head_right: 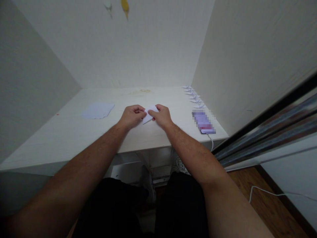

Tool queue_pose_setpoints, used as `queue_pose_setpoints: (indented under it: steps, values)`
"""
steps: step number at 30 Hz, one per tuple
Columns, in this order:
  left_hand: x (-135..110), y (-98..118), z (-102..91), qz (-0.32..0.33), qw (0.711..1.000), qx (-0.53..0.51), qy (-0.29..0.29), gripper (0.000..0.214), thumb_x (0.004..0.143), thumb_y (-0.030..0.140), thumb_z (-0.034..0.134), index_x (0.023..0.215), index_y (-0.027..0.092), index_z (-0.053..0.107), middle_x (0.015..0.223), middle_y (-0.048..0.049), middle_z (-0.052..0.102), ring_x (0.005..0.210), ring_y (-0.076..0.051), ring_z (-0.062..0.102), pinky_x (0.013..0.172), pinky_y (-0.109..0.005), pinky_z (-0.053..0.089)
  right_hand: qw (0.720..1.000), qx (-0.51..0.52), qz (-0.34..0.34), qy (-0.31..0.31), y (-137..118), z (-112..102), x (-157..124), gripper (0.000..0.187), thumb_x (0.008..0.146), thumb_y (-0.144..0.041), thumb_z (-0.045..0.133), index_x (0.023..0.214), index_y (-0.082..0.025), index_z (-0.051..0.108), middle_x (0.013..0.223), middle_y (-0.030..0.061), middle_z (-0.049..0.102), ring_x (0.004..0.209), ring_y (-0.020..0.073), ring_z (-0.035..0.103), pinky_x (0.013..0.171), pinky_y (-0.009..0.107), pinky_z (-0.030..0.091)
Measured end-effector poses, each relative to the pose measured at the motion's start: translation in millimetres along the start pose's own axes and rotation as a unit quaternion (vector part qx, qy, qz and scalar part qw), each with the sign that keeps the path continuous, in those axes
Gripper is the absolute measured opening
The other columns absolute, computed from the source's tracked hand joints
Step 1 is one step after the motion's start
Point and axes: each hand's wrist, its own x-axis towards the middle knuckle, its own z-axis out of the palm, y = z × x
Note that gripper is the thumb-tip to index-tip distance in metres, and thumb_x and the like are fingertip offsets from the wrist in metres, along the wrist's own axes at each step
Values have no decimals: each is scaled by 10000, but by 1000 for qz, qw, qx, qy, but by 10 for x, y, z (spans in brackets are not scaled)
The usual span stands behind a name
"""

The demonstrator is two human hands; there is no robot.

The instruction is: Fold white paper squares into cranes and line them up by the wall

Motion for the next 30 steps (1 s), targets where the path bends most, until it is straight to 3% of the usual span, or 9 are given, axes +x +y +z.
queue_pose_setpoints:
  steps: [7,14,21,25,30]
  values:
    - [-5,0,-20,-18,1000,20,12,71,622,238,690,624,167,685,525,16,595,479,-99,483,478,-222,345,985,-149,-82,7,-48,-11,-93,213,763,-365,644,657,-196,571,605,-23,571,583,127,507,505,241,362]
    - [-17,-20,-135,-15,997,69,-31,99,648,239,641,601,171,696,550,-16,648,488,-113,512,491,-231,352,981,-176,-76,-22,-52,-31,-94,230,753,-376,638,630,-187,592,590,-17,565,591,131,493,524,245,328]
    - [-22,-29,-177,-29,997,34,-70,76,649,217,657,589,177,681,508,-21,638,439,-106,494,466,-231,330,981,-175,-78,-34,-53,-34,-121,223,765,-362,644,635,-184,610,584,-16,571,582,126,488,522,244,321]
    - [-28,4,-153,-30,998,5,-62,81,625,194,653,546,180,644,469,-14,607,423,-103,493,461,-231,343,982,-159,-88,-48,-82,-21,-146,203,781,-342,641,660,-180,649,594,-14,590,582,127,506,537,249,355]
    - [-18,17,-124,-42,998,-33,-38,105,605,189,641,508,184,601,431,1,563,392,-94,465,439,-230,328,993,-63,-81,-60,-102,20,-164,145,777,-302,664,831,-208,759,676,-9,675,563,118,554,553,252,438]
